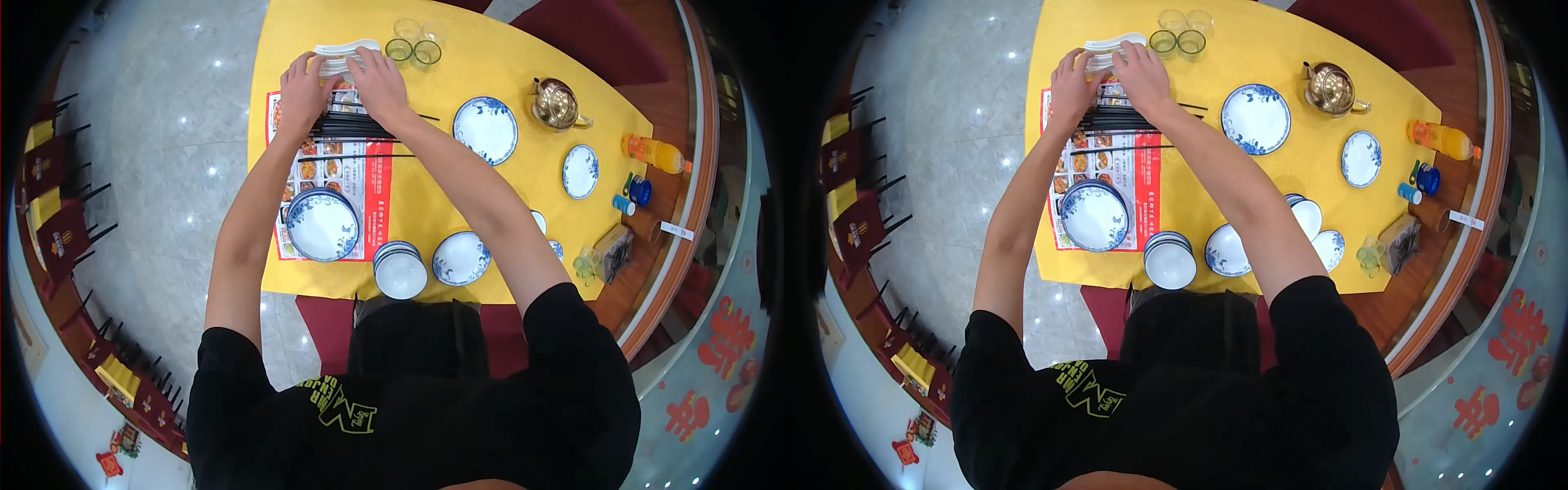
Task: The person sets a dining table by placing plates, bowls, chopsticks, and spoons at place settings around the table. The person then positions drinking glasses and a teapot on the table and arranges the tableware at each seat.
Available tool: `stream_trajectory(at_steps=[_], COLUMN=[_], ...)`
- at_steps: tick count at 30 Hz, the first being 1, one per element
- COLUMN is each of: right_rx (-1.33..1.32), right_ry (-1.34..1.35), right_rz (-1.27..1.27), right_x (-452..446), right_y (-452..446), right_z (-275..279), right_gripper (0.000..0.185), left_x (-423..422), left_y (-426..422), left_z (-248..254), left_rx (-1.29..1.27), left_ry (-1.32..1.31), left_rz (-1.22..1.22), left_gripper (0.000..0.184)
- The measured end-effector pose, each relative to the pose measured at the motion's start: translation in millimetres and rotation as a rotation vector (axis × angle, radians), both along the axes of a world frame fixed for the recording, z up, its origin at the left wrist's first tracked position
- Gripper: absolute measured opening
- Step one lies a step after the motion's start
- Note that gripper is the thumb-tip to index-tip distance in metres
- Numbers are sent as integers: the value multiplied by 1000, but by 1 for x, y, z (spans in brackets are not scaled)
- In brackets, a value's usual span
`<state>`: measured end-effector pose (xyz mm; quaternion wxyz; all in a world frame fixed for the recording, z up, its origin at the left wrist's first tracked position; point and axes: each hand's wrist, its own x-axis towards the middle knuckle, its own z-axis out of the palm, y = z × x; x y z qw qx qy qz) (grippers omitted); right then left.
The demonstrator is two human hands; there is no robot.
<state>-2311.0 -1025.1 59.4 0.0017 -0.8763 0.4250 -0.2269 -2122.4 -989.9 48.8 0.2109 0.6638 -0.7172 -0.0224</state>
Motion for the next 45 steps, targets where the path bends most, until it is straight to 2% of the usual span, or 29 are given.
stream_trajectory(at_steps=[5,10,11,13,15,17,18,20,21,22,23,25,26,28,29,31,32,33,34,35,37,39,41,43,45], right_rx=[17,312,303,415,233,330,277,224,249,403,407,674,678,680,686,846,851,874,896,916,808,695,727,899,944], right_ry=[-92,-446,-433,-396,-436,-565,-537,-478,-307,-131,-136,-196,-203,-512,-525,-625,-628,-836,-1048,-1055,-955,-681,-653,-555,-457], right_rz=[13,99,68,113,-12,-418,-594,-871,-1063,-1298,-1308,-1511,-1522,-1376,-1379,-1340,-1343,-1333,-1310,-1304,-1232,-1141,-1065,-1012,-909], right_x=[-6,-72,-95,-157,-227,-301,-346,-437,-479,-509,-526,-556,-566,-573,-577,-592,-593,-588,-584,-587,-605,-635,-642,-641,-645], right_y=[25,101,110,131,144,153,150,143,144,144,142,138,143,139,134,131,135,134,134,141,155,184,220,244,266], right_z=[19,62,68,86,81,95,85,60,39,23,7,-15,-23,-37,-47,-62,-53,-33,-20,-16,-12,-32,-3,42,48], right_gripper=[33,23,23,19,13,10,11,27,40,53,53,59,59,59,59,48,48,44,41,41,35,38,34,30,29], left_x=[-13,-33,-45,-91,-139,-183,-205,-245,-257,-266,-275,-293,-298,-302,-306,-307,-303,-301,-304,-307,-319,-331,-340,-352,-365], left_y=[8,31,40,69,88,108,111,111,108,102,99,90,86,70,68,61,57,55,57,67,94,140,196,256,301], left_z=[-11,2,4,36,64,61,60,55,44,30,22,30,26,14,0,-22,-32,-34,-28,-17,18,54,86,109,139], left_rx=[43,-15,-44,-47,-105,193,186,532,529,576,622,702,719,723,683,648,767,867,825,822,634,542,505,453,611], left_ry=[199,282,302,338,299,548,546,618,612,442,270,195,208,204,204,199,575,954,1119,1105,1113,982,958,952,937], left_rz=[64,135,178,112,18,-27,-33,117,113,153,190,215,254,292,325,350,420,490,511,526,509,517,520,491,596], left_gripper=[68,58,54,50,37,35,35,47,47,56,65,72,72,72,66,60,50,41,28,28,29,28,27,24,26])
